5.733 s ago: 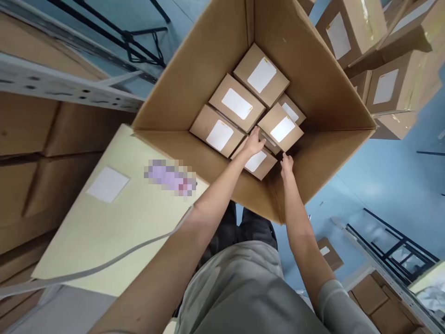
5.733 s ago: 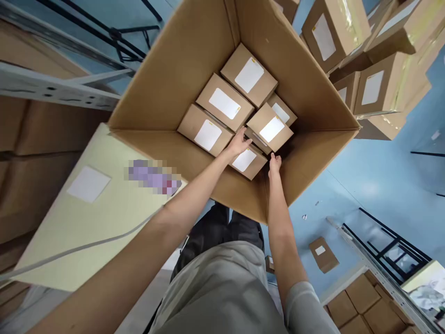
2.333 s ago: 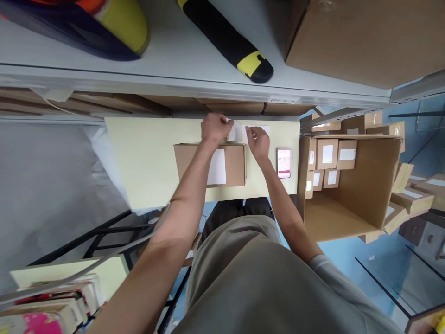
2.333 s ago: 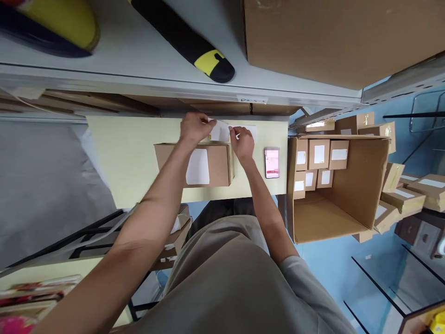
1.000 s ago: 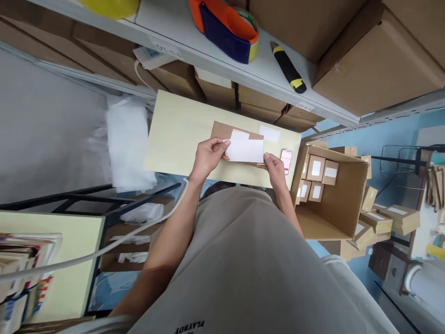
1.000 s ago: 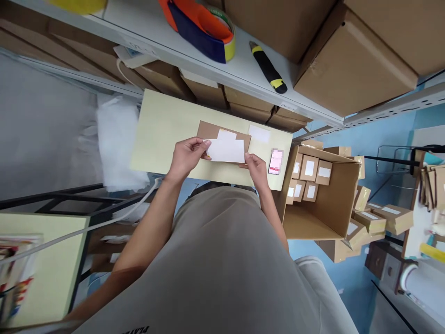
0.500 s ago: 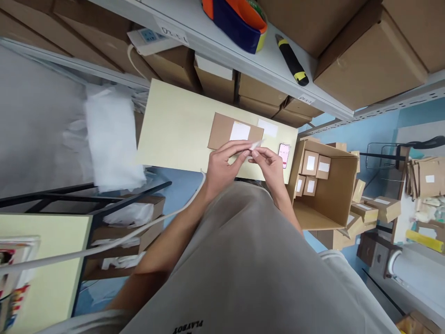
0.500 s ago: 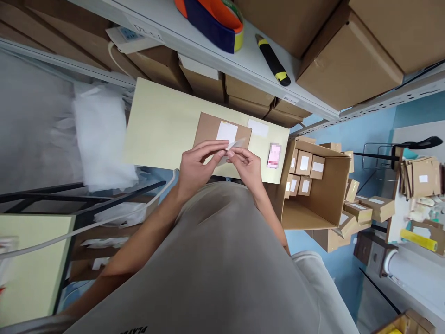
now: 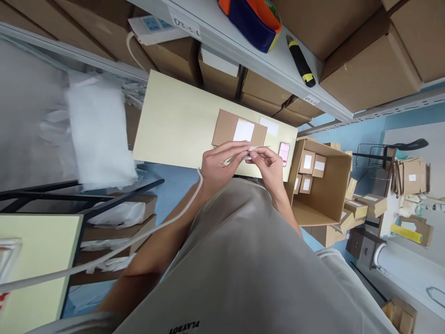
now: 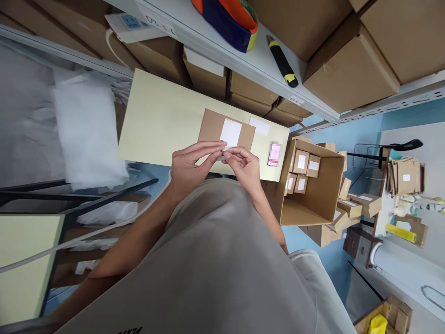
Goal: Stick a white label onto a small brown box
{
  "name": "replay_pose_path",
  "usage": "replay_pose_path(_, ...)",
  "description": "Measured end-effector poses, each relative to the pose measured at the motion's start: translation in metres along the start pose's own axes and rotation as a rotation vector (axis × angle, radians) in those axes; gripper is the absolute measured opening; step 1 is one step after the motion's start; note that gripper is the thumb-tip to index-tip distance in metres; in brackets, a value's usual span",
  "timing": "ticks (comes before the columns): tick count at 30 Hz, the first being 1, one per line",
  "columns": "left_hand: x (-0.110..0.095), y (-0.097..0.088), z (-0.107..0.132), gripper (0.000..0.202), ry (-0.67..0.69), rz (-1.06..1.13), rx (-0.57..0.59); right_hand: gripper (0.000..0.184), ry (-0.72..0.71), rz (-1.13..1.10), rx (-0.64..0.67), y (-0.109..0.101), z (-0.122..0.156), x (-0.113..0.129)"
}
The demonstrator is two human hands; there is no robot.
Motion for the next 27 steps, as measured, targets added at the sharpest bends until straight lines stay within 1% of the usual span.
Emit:
replay_pose_path(5,-0.001,-0.014,0.002,0.021,0.099,-0.005,-0.042,0.058,-0.001,0.031,0.011,0.012,-0.002,0.0)
replay_pose_path(11,0.0,-0.028,0.003,0.021,0.081,-0.001,-0.043,0.056,-0.036,0.099,0.04,0.027,-0.003,0.001)
replay_pose_path(14,0.0,-0.036,0.003,0.022,0.041,0.034,-0.052,0.054,-0.062,0.135,0.061,0.034,-0.003,0.002)
replay_pose_path(18,0.005,-0.045,0.002,0.027,-0.056,0.121,-0.059,0.056,-0.08,0.217,0.079,0.044,-0.003,0.005)
replay_pose_path(23,0.022,-0.055,-0.001,0.031,-0.153,0.269,-0.042,0.053,-0.095,0.295,0.153,0.062,-0.005,0.008)
replay_pose_path(27,0.038,-0.064,0.002,0.037,-0.235,0.35,-0.044,0.05,-0.093,0.322,0.207,0.075,-0.01,0.008)
Point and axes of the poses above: each hand's wrist, its own z-axis away from the middle knuckle, its own y-axis out of the palm, x = y × z, the point moved 7 cm from there along -z, towards the middle knuckle, and after that the axes turned 1 degree about -y, right-handed, at the moved point
